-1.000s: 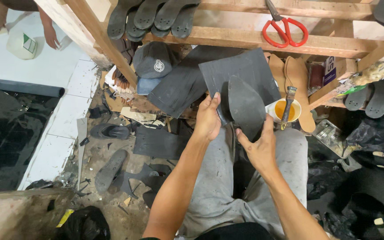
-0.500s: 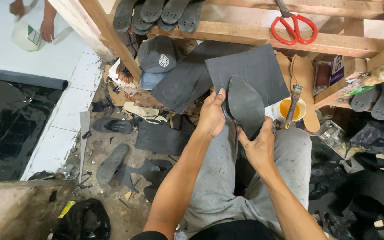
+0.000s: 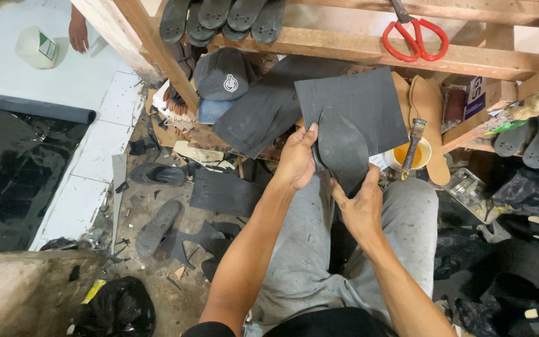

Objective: The person uses red-handled scissors to cut black rubber sheets into shoe insole shapes. They repeatedly place a finished insole on the sheet as a template, trim around it, and set the cut pieces aside on a nearby wooden shelf.

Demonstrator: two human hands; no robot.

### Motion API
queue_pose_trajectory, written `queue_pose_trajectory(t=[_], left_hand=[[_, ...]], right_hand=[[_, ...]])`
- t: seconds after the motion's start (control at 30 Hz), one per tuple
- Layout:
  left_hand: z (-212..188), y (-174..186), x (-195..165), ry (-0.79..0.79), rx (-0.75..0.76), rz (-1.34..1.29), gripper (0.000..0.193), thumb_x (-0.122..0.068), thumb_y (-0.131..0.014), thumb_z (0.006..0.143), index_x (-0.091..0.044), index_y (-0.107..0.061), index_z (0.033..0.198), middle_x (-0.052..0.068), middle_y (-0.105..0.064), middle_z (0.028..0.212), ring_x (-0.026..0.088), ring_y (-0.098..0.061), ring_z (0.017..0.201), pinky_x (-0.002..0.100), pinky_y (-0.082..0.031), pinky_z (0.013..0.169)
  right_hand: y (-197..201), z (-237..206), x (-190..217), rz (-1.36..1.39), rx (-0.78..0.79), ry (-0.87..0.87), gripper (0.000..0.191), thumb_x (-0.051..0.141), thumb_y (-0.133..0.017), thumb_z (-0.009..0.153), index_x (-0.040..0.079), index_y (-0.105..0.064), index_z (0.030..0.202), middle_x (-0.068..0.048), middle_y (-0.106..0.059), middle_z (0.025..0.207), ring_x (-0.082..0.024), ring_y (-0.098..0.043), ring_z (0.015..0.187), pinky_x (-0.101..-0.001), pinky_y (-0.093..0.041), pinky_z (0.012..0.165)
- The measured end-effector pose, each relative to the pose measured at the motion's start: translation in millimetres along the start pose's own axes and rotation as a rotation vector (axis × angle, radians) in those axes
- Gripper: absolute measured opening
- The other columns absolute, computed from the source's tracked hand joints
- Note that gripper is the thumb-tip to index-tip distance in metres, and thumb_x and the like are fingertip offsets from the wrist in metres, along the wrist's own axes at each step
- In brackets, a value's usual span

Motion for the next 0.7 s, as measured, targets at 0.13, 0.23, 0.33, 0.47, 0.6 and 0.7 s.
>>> queue_pose_trajectory(t=[0.13,0.23,0.33,0.47,0.6,0.7], left_hand=[[-1.5,-1.8,-2.0,0.005,0.004,-0.01,0.024,-0.017,-0.048,0.113,0.0,-0.061,0.125,0.006,-0.066,0.125,0.014,-0.058,0.116,0.033,-0.045,0.107],[-3.3,-3.2,-0.4,0.067,-0.016,-0.005,0.028,-0.019,-0.045,0.112,0.0,-0.06,0.127,0.008,-0.065,0.127,0.015,-0.058,0.116,0.034,-0.045,0.108],[-4.0,-5.8,-2.7,0.065,-0.02,0.025,0.031,-0.018,-0.044,0.11,0.0,-0.058,0.13,0.007,-0.063,0.132,0.014,-0.057,0.121,0.033,-0.042,0.111],[-3.3,-3.0,-2.7,0.055,-0.045,0.062,0.031,-0.018,-0.045,0.11,0.001,-0.058,0.13,0.006,-0.063,0.133,0.013,-0.054,0.124,0.031,-0.039,0.113],[-2.9,-3.9,-2.7,0.042,-0.018,0.032,0.029,-0.018,-0.046,0.112,0.001,-0.059,0.129,0.007,-0.063,0.131,0.014,-0.054,0.123,0.032,-0.04,0.112],[-4.9,-8.1,-5.3,0.047,-0.013,-0.002,0.028,-0.018,-0.046,0.112,0.001,-0.059,0.129,0.007,-0.063,0.13,0.015,-0.056,0.122,0.033,-0.041,0.112]], right_hand=[[1.0,0.4,2.2,0.005,0.013,0.001,0.065,0.016,-0.079,0.086,-0.009,-0.04,0.133,-0.027,-0.071,0.109,-0.036,-0.074,0.1,-0.0401,-0.055,0.087],[1.0,0.9,1.8,0.007,0.025,-0.007,0.066,0.016,-0.079,0.087,-0.009,-0.04,0.133,-0.027,-0.071,0.109,-0.036,-0.074,0.1,-0.0398,-0.055,0.087],[0.9,1.9,1.7,0.003,0.026,-0.005,0.065,0.016,-0.079,0.087,-0.009,-0.04,0.132,-0.027,-0.072,0.109,-0.035,-0.074,0.1,-0.0397,-0.055,0.088],[0.3,2.2,1.1,-0.021,0.023,0.001,0.068,0.016,-0.079,0.086,-0.01,-0.038,0.134,-0.028,-0.071,0.107,-0.036,-0.073,0.098,-0.0403,-0.054,0.087],[-2.0,1.6,-2.6,0.019,0.037,-0.014,0.066,0.017,-0.078,0.088,-0.009,-0.038,0.134,-0.026,-0.071,0.108,-0.034,-0.074,0.097,-0.039,-0.055,0.086],[-3.1,2.2,-4.2,0.026,0.039,-0.009,0.067,0.018,-0.077,0.088,-0.009,-0.037,0.135,-0.026,-0.071,0.109,-0.034,-0.074,0.097,-0.0389,-0.055,0.086]])
Point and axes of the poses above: each hand's wrist, its own z-axis towards the middle knuckle, its own y-axis out of the back of the hand, x = y × z, the point moved 9 cm from there along z, towards the middle knuckle
